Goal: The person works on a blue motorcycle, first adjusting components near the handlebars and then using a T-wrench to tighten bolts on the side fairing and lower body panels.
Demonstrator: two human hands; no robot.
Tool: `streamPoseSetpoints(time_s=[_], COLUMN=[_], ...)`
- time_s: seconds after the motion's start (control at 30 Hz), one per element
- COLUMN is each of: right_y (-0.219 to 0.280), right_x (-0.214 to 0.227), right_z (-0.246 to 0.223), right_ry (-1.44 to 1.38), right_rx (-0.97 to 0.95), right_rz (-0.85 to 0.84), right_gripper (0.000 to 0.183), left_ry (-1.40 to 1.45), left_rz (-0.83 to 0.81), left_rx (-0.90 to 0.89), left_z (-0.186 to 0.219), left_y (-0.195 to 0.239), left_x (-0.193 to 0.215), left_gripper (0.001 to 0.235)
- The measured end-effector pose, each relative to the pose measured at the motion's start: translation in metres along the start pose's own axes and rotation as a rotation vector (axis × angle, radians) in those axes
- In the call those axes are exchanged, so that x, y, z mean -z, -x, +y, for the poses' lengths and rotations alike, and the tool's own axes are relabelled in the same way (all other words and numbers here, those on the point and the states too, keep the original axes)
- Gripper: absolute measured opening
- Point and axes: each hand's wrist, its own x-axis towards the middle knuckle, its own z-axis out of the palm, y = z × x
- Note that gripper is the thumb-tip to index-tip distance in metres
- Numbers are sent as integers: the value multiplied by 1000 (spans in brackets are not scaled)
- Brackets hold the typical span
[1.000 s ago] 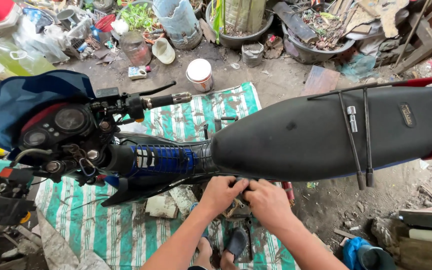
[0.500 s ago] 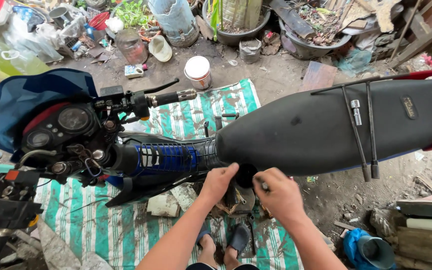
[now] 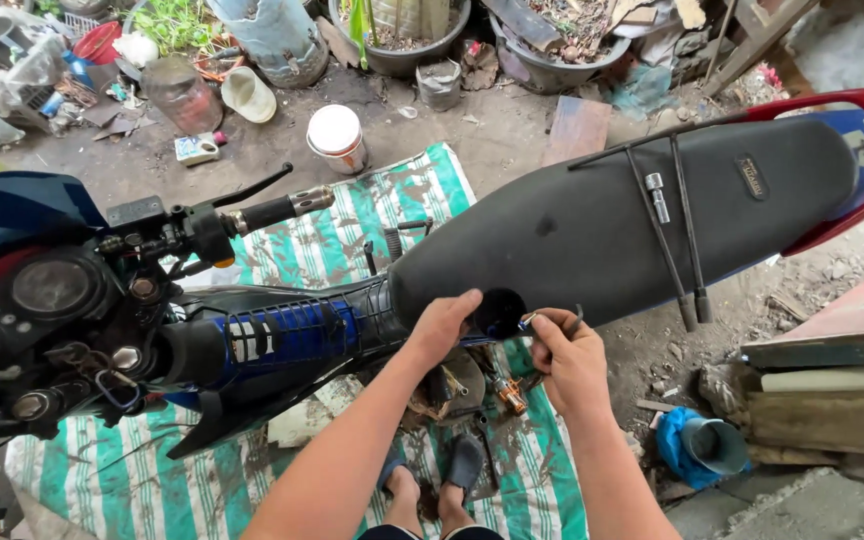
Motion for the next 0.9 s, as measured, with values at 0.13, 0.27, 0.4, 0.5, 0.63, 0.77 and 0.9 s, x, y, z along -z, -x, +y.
streamPoseSetpoints(time_s=[0.13, 0.27, 0.4, 0.5, 0.63, 0.77, 0.9], right_y=[17, 30, 51, 46, 47, 23, 1], right_x=[2, 11, -3, -3, -25, 0, 6], right_z=[-19, -21, -56, -52, -60, 7, 37], right_ry=[303, 397, 343, 551, 1152, 1665, 1798], right_rx=[129, 247, -61, -68, -129, 450, 532], right_rz=[-58, -129, -192, -274, -332, -602, -607], right_gripper=[10, 12, 22, 13, 23, 8, 18], left_ry=[-49, -207, -315, -443, -562, -678, -699], left_rz=[-80, -120, -176, -146, -143, -124, -137], left_rx=[-77, -203, -221, -200, -140, -179, -206], left_z=[-6, 7, 95, 100, 119, 120, 114], left_y=[14, 30, 95, 99, 110, 114, 111], left_x=[10, 18, 25, 23, 15, 5, 1], left_gripper=[58, 55, 62, 66, 67, 72, 74])
